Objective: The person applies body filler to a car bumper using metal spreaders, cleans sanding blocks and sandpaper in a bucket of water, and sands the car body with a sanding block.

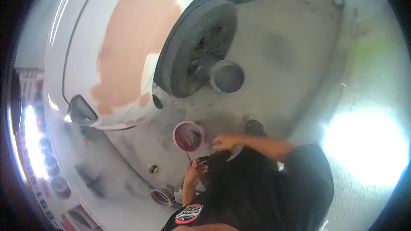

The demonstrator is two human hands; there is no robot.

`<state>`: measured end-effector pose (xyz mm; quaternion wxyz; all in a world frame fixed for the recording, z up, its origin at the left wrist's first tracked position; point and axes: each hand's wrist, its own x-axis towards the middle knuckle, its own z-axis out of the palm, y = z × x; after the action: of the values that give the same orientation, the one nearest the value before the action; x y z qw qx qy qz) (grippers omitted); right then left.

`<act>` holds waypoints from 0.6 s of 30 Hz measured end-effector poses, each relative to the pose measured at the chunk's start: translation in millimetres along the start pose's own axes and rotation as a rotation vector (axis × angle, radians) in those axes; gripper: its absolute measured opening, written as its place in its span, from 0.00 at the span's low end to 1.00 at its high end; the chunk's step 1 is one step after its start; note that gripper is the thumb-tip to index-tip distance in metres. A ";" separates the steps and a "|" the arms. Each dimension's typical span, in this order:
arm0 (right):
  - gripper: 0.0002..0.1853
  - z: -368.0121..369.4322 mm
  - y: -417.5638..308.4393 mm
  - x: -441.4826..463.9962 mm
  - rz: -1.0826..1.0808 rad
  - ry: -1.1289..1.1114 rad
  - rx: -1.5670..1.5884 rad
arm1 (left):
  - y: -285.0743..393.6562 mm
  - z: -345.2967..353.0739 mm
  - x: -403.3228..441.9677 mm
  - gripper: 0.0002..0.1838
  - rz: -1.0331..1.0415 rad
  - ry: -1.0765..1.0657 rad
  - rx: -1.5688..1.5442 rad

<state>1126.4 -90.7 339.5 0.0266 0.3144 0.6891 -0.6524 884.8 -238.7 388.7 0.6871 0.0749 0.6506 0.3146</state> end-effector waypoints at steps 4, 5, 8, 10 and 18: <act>0.30 -98.7 125.5 68.9 0.123 0.464 -0.568 | -23.4 -26.8 107.7 0.16 0.056 0.063 0.158; 0.31 -131.7 162.2 89.1 0.288 0.433 -0.754 | -12.6 -26.1 136.2 0.16 0.096 0.114 0.097; 0.42 -207.8 209.5 119.7 0.278 0.513 -1.106 | -25.3 -53.4 217.1 0.20 0.379 0.060 1.130; 0.42 -219.3 236.1 131.9 0.228 0.574 -1.216 | -48.7 -76.2 265.9 0.22 0.586 -0.036 1.395; 0.34 -278.9 332.3 162.5 0.028 0.750 -0.942 | -99.3 -63.5 334.2 0.19 0.594 -0.090 1.342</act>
<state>1255.9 213.3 14.8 -0.0732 0.4864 0.8622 -0.1212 843.4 -159.6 45.8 0.4053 0.6655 0.6265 0.0183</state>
